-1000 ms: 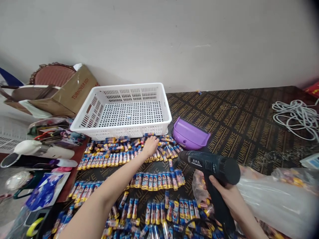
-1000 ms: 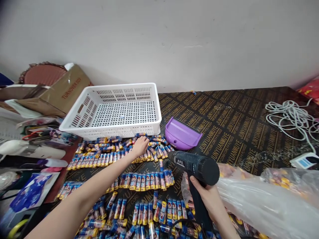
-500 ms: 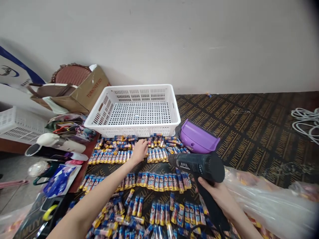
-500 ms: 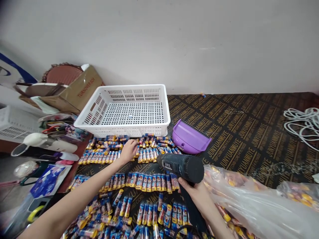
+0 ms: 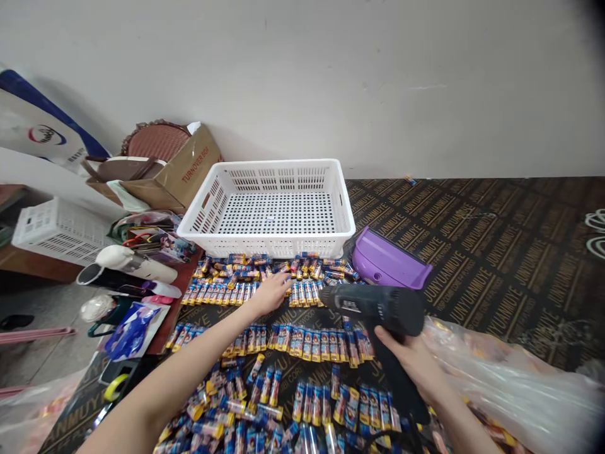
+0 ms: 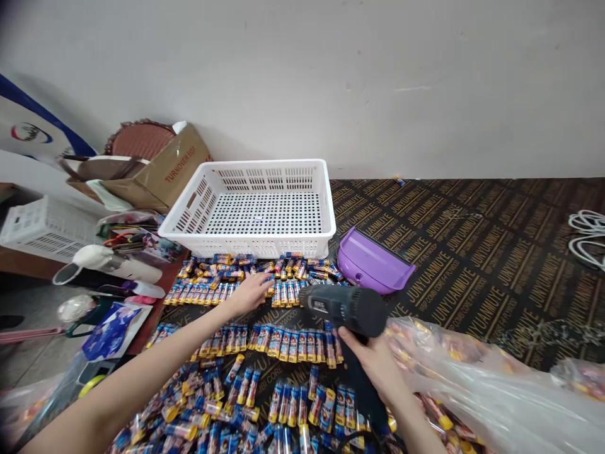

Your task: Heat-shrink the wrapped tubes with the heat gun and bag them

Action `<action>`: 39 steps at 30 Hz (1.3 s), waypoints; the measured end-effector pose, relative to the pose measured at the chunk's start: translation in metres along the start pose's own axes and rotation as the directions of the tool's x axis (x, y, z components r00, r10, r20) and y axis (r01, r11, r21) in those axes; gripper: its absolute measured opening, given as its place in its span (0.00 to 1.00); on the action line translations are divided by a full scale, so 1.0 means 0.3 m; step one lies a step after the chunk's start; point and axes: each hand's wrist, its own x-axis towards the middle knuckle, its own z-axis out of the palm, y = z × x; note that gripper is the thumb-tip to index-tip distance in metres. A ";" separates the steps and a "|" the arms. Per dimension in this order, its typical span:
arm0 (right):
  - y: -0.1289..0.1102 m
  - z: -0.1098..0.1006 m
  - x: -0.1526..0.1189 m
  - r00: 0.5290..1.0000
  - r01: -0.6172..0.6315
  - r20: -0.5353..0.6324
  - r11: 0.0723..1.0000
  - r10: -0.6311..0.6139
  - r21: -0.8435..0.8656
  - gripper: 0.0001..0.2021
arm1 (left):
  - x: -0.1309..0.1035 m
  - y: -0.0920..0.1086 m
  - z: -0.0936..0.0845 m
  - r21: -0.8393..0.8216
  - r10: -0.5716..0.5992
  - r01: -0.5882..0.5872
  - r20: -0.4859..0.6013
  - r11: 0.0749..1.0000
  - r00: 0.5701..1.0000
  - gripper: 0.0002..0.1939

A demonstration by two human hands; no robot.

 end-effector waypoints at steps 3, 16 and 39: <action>0.008 -0.118 -0.042 0.984 -0.082 -0.159 0.996 0.077 -0.023 0.21 | 0.112 0.038 0.038 0.024 0.305 -0.310 0.117 0.950 0.945 0.35; 0.040 -0.241 -0.118 0.904 -0.288 -0.303 0.953 0.303 0.092 0.24 | 0.380 0.096 0.139 -0.062 0.493 -0.503 0.337 0.862 0.802 0.40; 0.030 -0.050 -0.007 0.980 0.141 -0.109 0.969 -0.165 -0.202 0.16 | 0.149 0.024 0.015 0.017 0.273 -0.308 0.418 0.951 0.866 0.28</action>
